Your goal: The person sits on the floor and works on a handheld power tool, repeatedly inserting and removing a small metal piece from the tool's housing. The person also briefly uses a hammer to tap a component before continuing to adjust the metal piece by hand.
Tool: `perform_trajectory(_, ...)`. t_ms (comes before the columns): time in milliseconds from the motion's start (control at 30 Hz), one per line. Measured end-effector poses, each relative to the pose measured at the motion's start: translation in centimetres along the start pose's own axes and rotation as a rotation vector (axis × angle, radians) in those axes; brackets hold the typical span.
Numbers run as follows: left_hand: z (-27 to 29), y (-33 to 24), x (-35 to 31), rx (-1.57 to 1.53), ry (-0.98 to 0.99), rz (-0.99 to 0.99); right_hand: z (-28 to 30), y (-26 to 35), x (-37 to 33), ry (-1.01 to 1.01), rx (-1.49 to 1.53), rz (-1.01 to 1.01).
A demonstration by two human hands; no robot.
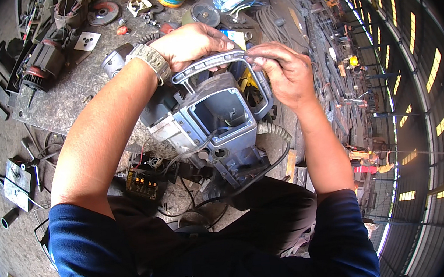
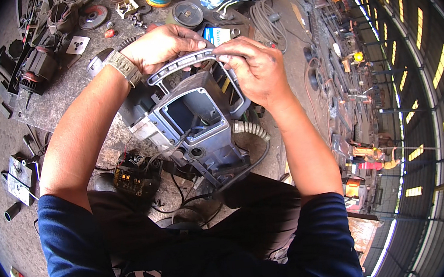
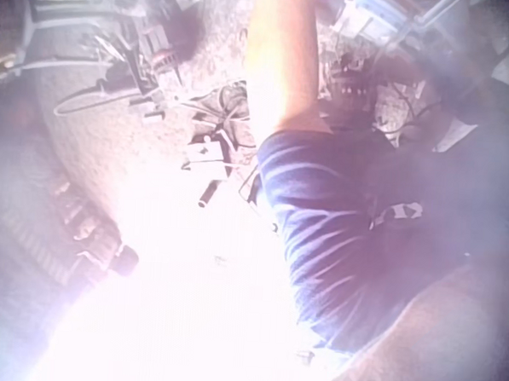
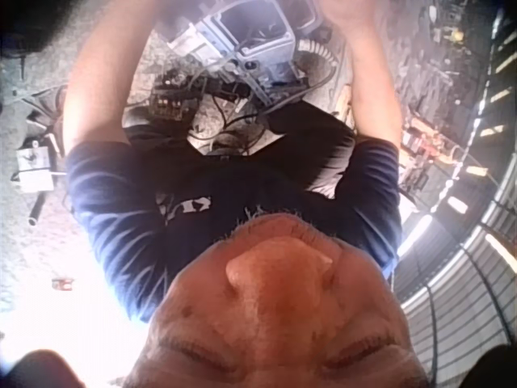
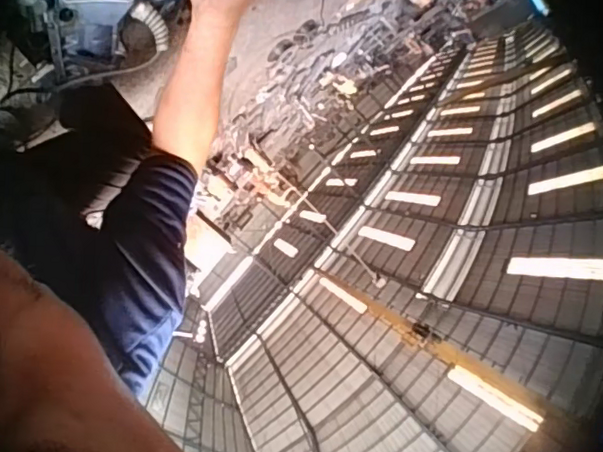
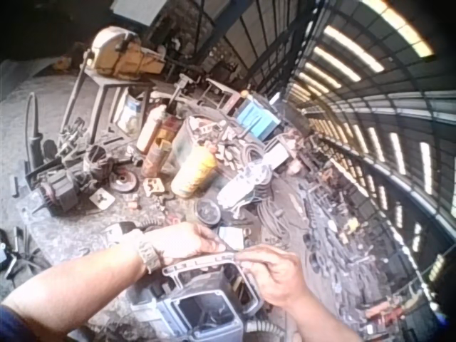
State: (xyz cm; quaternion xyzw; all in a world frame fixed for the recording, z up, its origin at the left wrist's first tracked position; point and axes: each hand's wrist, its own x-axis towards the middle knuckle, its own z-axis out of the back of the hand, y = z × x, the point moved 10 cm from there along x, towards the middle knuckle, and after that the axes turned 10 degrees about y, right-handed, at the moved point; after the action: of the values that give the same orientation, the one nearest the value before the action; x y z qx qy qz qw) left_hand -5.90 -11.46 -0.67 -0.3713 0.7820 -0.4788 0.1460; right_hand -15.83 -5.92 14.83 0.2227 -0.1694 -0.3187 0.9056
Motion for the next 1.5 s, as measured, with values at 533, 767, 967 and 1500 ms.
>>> perform_trajectory(533,0.1,0.2,0.2,-0.02,-0.004,-0.003,-0.4,1.3,-0.3,0.025,-0.168,0.126)
perform_trajectory(767,-0.2,0.0,0.1,0.041,-0.021,0.029,-0.6,2.2,-0.7,-0.018,-0.263,0.203)
perform_trajectory(967,0.3,0.1,0.2,0.06,-0.015,-0.004,-1.3,3.7,0.6,0.011,-0.381,0.256)
perform_trajectory(1500,-0.1,-0.1,-0.2,-0.028,-0.021,-0.001,-0.1,0.0,0.9,0.09,0.07,0.0)
